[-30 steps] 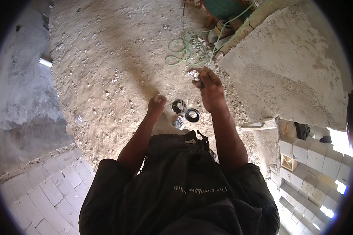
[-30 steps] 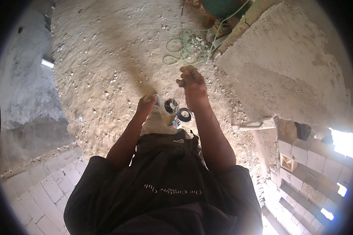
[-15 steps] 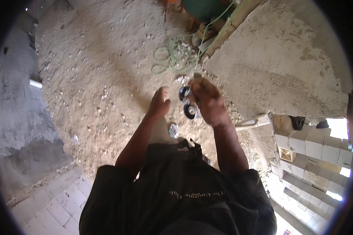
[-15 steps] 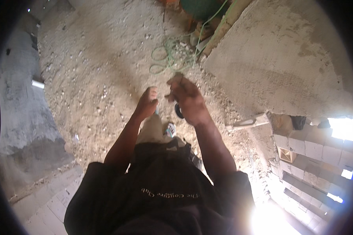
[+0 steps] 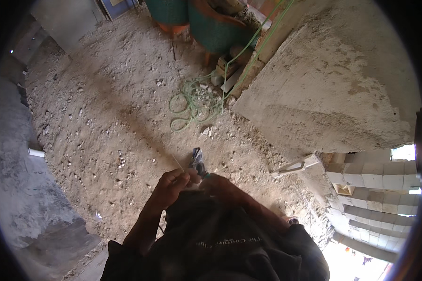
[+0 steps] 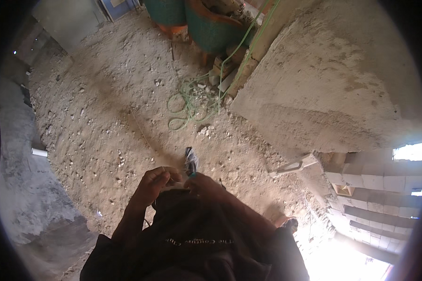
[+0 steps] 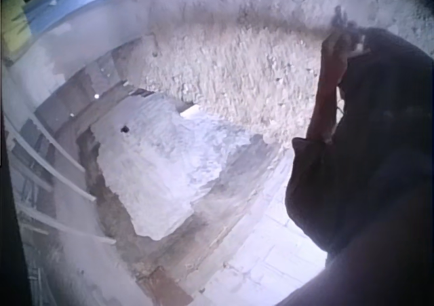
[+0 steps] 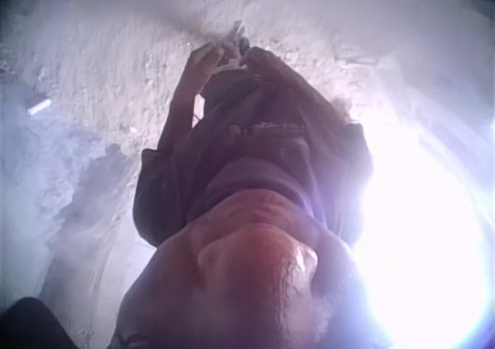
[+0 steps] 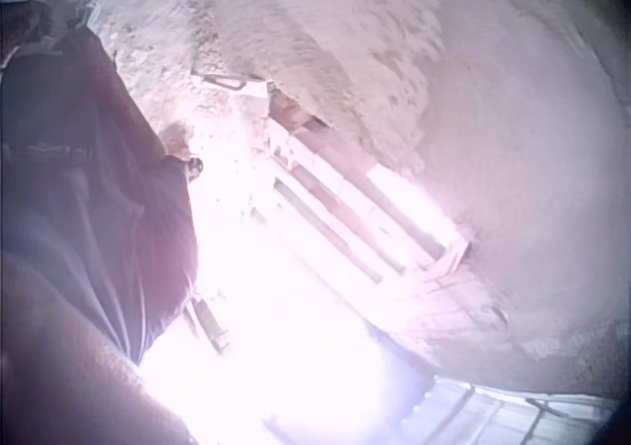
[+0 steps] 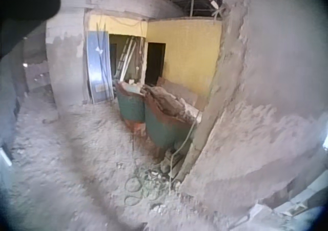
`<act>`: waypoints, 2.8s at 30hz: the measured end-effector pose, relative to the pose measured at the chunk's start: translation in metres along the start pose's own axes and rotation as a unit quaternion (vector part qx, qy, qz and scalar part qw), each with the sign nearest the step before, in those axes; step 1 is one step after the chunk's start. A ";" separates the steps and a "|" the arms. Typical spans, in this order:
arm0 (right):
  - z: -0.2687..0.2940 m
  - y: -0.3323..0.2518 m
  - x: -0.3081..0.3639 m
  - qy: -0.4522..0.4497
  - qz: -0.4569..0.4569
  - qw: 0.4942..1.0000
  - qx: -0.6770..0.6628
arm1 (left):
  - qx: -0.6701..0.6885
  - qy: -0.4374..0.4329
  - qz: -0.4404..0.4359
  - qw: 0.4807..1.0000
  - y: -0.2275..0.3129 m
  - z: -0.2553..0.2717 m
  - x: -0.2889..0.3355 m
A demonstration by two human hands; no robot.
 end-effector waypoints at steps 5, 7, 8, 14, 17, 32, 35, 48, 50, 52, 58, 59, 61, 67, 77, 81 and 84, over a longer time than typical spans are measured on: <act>0.010 0.047 -0.018 0.023 -0.087 0.996 0.008 | 0.009 -0.051 0.033 0.998 0.016 0.012 -0.023; 0.031 0.037 -0.026 0.032 0.001 0.985 0.169 | 0.083 -0.050 0.032 0.995 0.015 0.017 -0.043; 0.045 0.038 -0.022 0.087 0.016 0.982 0.167 | 0.076 -0.068 0.010 0.995 0.018 0.018 -0.055; 0.093 0.037 0.056 0.324 -0.048 0.786 -0.525 | -0.099 -0.219 -0.017 0.971 0.001 -0.042 -0.127; 0.135 0.003 0.082 0.374 -0.187 0.854 -0.311 | -0.264 -0.260 -0.022 0.928 -0.055 -0.067 -0.154; 0.142 -0.078 0.127 0.377 -0.087 0.916 -0.106 | -0.526 -0.430 -0.231 0.697 -0.284 -0.166 -0.135; 0.125 -0.077 0.160 0.366 -0.141 0.901 -0.186 | -0.427 -0.491 -0.070 0.756 -0.256 -0.199 -0.077; 0.105 -0.116 0.189 0.389 -0.089 0.893 -0.207 | -0.043 -0.378 0.267 0.886 -0.214 -0.203 0.010; 0.108 -0.119 0.197 0.406 -0.078 0.880 -0.234 | 0.036 -0.374 0.257 0.890 -0.202 -0.196 -0.005; 0.115 -0.105 0.211 0.440 -0.039 0.869 -0.221 | 0.093 -0.366 0.237 0.895 -0.180 -0.208 -0.008; 0.144 -0.114 0.214 0.459 -0.032 0.864 -0.206 | 0.128 -0.327 0.115 0.929 -0.109 -0.196 -0.034; 0.147 -0.116 0.216 0.470 -0.034 0.856 -0.211 | 0.122 -0.325 0.082 0.934 -0.094 -0.198 -0.034; 0.150 -0.115 0.222 0.474 -0.073 0.854 -0.201 | 0.113 -0.303 0.046 0.945 -0.078 -0.195 -0.039; 0.159 -0.124 0.222 0.491 -0.078 0.838 -0.224 | -0.066 -0.245 -0.018 0.967 -0.051 -0.177 -0.047; 0.168 -0.133 0.208 0.470 -0.047 0.845 -0.250 | -0.326 -0.222 -0.093 0.914 -0.037 -0.170 -0.053; 0.170 -0.125 0.211 0.503 -0.057 0.819 -0.269 | -0.296 -0.256 -0.201 0.898 -0.014 -0.178 -0.040; 0.172 -0.118 0.211 0.506 -0.053 0.808 -0.297 | -0.356 -0.293 -0.227 0.858 0.008 -0.185 -0.031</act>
Point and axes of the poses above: each hand's wrist, its own x-axis away from the middle knuckle, its own z-axis out of the back of the hand, y = z × x, the point moved 9 cm from there along -x, towards the middle knuckle, and after that the axes turned 3 degrees about y, right-handed, at the moved point
